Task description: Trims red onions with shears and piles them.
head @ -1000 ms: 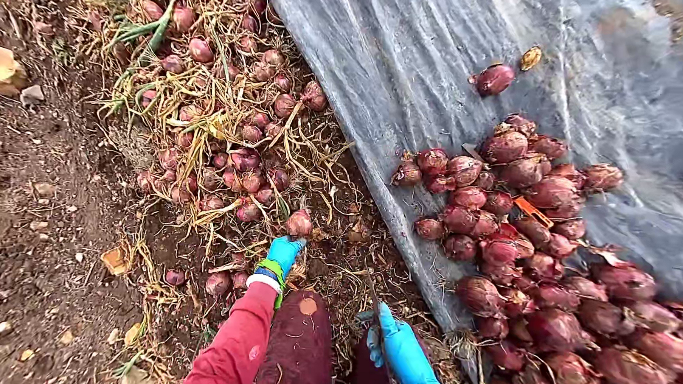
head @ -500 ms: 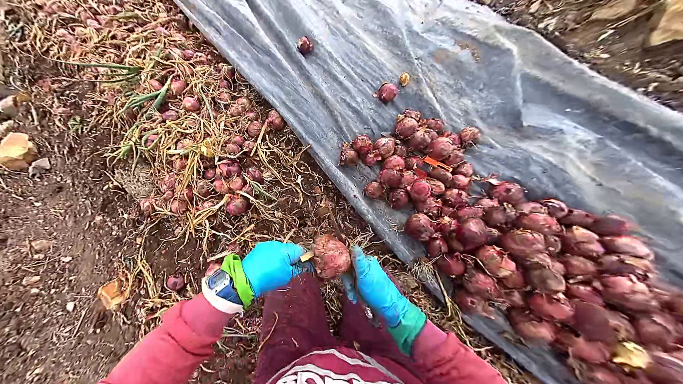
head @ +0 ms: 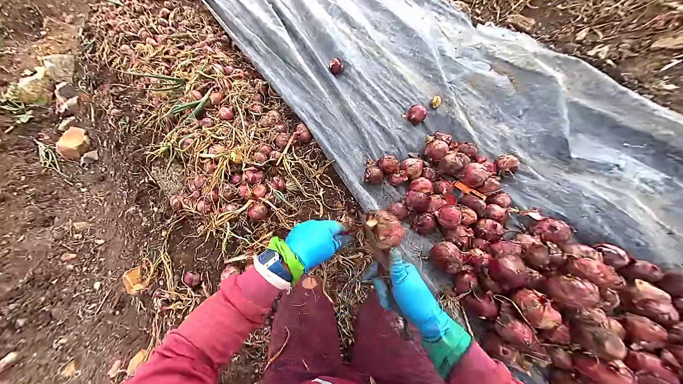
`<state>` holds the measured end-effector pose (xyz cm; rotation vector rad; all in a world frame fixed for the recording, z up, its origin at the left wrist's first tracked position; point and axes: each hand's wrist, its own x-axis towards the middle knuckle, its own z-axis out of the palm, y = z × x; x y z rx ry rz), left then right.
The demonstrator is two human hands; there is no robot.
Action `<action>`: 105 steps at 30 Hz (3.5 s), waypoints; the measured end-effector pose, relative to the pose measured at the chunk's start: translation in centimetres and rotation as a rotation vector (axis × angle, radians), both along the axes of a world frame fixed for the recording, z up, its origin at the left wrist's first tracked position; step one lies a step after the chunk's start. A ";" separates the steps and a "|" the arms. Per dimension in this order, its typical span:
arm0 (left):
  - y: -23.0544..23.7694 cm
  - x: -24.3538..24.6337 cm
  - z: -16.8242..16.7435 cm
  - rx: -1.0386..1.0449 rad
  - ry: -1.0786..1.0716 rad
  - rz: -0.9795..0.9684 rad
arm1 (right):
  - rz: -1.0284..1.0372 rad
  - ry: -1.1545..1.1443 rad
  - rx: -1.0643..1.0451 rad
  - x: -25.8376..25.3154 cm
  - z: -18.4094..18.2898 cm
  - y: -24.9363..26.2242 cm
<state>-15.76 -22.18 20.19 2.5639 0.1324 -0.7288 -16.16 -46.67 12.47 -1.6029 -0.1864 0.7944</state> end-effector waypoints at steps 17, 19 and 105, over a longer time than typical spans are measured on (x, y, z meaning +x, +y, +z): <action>20.3 14.8 -17.0 -0.022 0.109 0.403 | -0.189 0.687 -0.128 0.5 -9.5 6.8; 15.3 10.8 -12.1 -0.197 0.124 0.348 | -0.100 0.631 -0.025 1.9 -8.2 9.3; 25.4 8.4 -17.8 0.326 0.060 0.788 | -0.074 0.406 -0.245 -3.0 -8.3 2.0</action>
